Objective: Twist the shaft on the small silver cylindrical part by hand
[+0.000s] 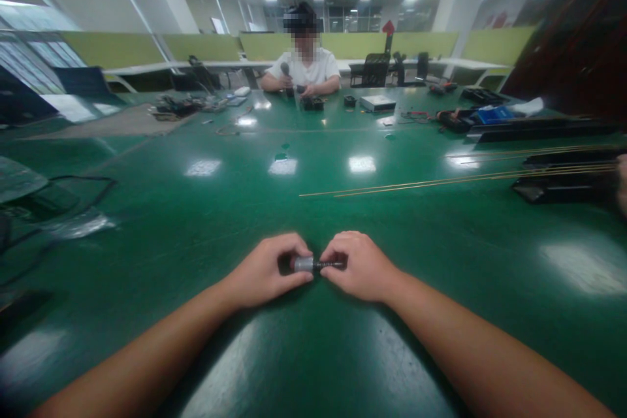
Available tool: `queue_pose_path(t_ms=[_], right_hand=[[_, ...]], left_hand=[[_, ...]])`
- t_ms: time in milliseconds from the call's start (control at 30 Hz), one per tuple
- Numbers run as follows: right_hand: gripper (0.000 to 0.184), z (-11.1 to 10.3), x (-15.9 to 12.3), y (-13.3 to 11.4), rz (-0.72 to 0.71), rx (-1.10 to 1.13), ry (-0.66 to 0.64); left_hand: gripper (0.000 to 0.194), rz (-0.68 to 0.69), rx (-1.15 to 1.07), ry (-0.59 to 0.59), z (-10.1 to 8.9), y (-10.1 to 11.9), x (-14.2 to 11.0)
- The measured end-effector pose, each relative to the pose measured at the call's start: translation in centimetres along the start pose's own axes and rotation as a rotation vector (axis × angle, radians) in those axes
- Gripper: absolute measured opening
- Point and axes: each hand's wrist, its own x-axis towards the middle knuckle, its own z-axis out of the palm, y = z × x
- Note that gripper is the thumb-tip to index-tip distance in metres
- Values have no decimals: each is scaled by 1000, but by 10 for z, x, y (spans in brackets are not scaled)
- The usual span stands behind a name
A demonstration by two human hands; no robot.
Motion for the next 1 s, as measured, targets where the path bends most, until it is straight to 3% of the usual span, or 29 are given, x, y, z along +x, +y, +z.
queue_pose_path(t_ms=[1000], right_hand=[[8, -14, -2, 8, -11, -59, -31]], left_hand=[[15, -7, -1, -12, -1, 1, 0]])
